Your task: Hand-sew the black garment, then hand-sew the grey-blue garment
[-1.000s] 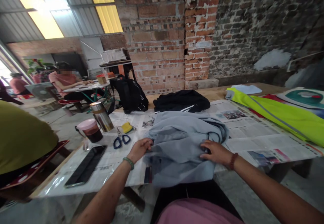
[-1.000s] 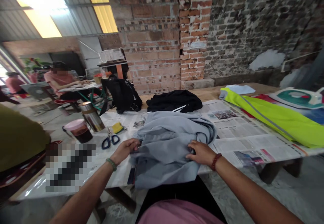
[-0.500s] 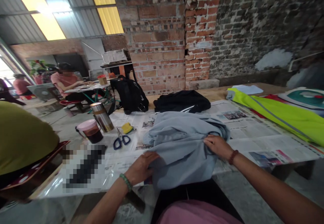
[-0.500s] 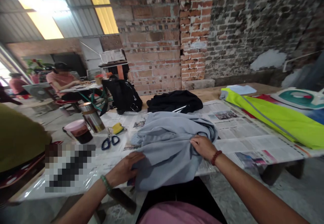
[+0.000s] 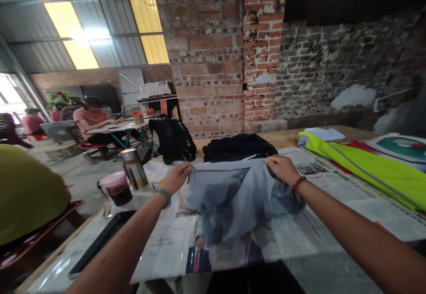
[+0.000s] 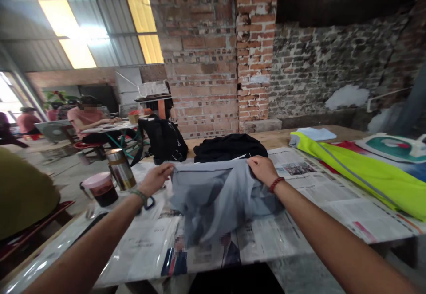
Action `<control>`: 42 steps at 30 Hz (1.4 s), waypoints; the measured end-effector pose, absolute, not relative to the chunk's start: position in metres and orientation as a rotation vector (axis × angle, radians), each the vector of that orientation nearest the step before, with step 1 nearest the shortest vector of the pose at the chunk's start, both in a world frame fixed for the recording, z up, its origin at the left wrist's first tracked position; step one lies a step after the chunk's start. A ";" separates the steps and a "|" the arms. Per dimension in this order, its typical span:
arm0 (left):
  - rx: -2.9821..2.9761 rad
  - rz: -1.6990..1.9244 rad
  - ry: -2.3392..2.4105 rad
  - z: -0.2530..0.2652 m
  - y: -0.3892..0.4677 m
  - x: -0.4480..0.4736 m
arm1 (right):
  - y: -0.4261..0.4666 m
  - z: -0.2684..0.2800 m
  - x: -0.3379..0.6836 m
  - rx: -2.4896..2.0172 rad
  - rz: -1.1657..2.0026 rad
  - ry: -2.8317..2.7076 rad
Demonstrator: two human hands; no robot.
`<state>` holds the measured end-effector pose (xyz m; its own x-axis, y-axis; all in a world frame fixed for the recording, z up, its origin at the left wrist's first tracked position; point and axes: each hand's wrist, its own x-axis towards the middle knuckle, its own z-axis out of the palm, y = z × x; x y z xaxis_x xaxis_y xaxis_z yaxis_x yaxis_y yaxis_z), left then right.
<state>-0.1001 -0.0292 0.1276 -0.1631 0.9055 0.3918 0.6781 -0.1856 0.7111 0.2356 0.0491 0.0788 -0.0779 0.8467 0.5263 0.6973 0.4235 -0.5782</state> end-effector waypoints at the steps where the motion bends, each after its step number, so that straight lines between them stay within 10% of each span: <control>1: 1.888 1.295 1.824 0.143 -0.023 -0.100 | 0.051 0.086 0.234 -1.288 0.234 -1.762; 8: 2.189 1.426 1.862 0.206 -0.015 -0.097 | 0.040 0.089 0.233 -1.037 0.172 -1.518; 19: 2.654 0.553 1.552 0.008 -0.131 -0.109 | -0.024 -0.039 0.286 -1.098 0.586 -2.148; 31: 2.615 0.716 2.106 -0.001 -0.117 -0.088 | -0.016 -0.053 0.273 -1.327 0.827 -1.922; 42: 2.674 0.750 1.515 -0.038 -0.104 0.074 | -0.012 -0.045 0.271 -1.408 0.841 -1.905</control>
<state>0.0735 -0.1040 -0.0385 0.4291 0.8042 0.4113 0.8146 -0.5413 0.2085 0.2706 -0.0117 -0.0447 -0.2417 0.9645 0.1061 0.5719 0.2299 -0.7875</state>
